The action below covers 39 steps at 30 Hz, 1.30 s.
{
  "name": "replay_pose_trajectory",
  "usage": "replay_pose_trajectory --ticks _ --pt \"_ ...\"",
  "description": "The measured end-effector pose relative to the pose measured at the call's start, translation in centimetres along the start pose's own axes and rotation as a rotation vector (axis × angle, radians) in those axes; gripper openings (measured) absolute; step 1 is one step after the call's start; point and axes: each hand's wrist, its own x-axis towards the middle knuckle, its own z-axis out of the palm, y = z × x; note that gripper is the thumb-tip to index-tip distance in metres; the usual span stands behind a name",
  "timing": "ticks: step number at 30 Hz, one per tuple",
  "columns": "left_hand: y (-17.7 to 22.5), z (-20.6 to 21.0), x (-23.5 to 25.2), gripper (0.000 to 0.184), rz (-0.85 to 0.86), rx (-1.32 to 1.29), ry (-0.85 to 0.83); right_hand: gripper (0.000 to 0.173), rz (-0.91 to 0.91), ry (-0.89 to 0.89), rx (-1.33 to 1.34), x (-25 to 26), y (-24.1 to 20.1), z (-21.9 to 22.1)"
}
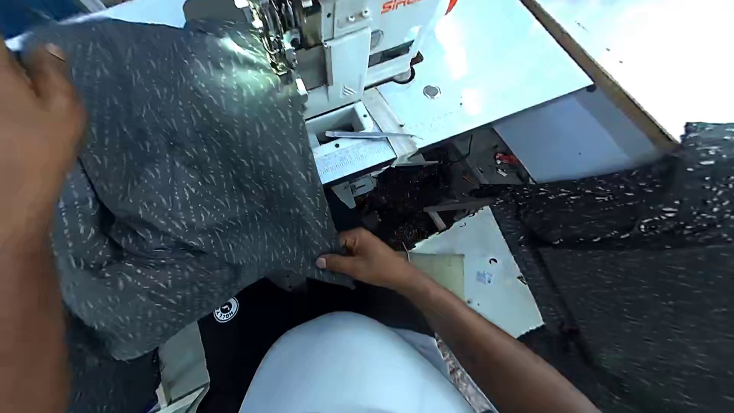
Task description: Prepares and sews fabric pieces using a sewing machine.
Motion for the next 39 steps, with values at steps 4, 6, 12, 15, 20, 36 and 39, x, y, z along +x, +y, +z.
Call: replay_pose_trajectory --ticks 4,6,12,15,20,36,39 --pt "8.4 4.8 -13.6 0.044 0.289 -0.305 -0.136 0.022 0.084 0.02 -0.093 -3.3 1.7 1.0" --pt "10.6 7.6 -19.0 0.047 0.24 -0.457 -0.316 0.022 0.014 0.028 -0.177 -3.8 1.4 1.4" --pt "13.4 10.6 -25.4 0.056 0.149 -0.538 -0.478 0.022 -0.232 0.095 -0.45 -4.2 1.4 3.2" --pt "13.8 10.1 -25.5 0.032 0.074 -0.603 -0.514 0.02 -0.373 0.161 -0.781 -4.5 0.4 4.9" --pt "12.6 9.4 -25.5 0.013 -0.243 -1.008 -0.594 0.023 -0.358 0.185 -0.672 -5.0 -0.6 4.2" --pt "13.3 10.7 -25.8 0.018 -0.556 -1.197 -0.45 0.012 -0.182 0.274 0.268 -0.5 1.7 1.8" --pt "11.4 9.5 -26.4 0.015 -0.332 -0.942 -0.213 0.01 -0.082 0.229 0.301 -2.4 1.1 1.8"
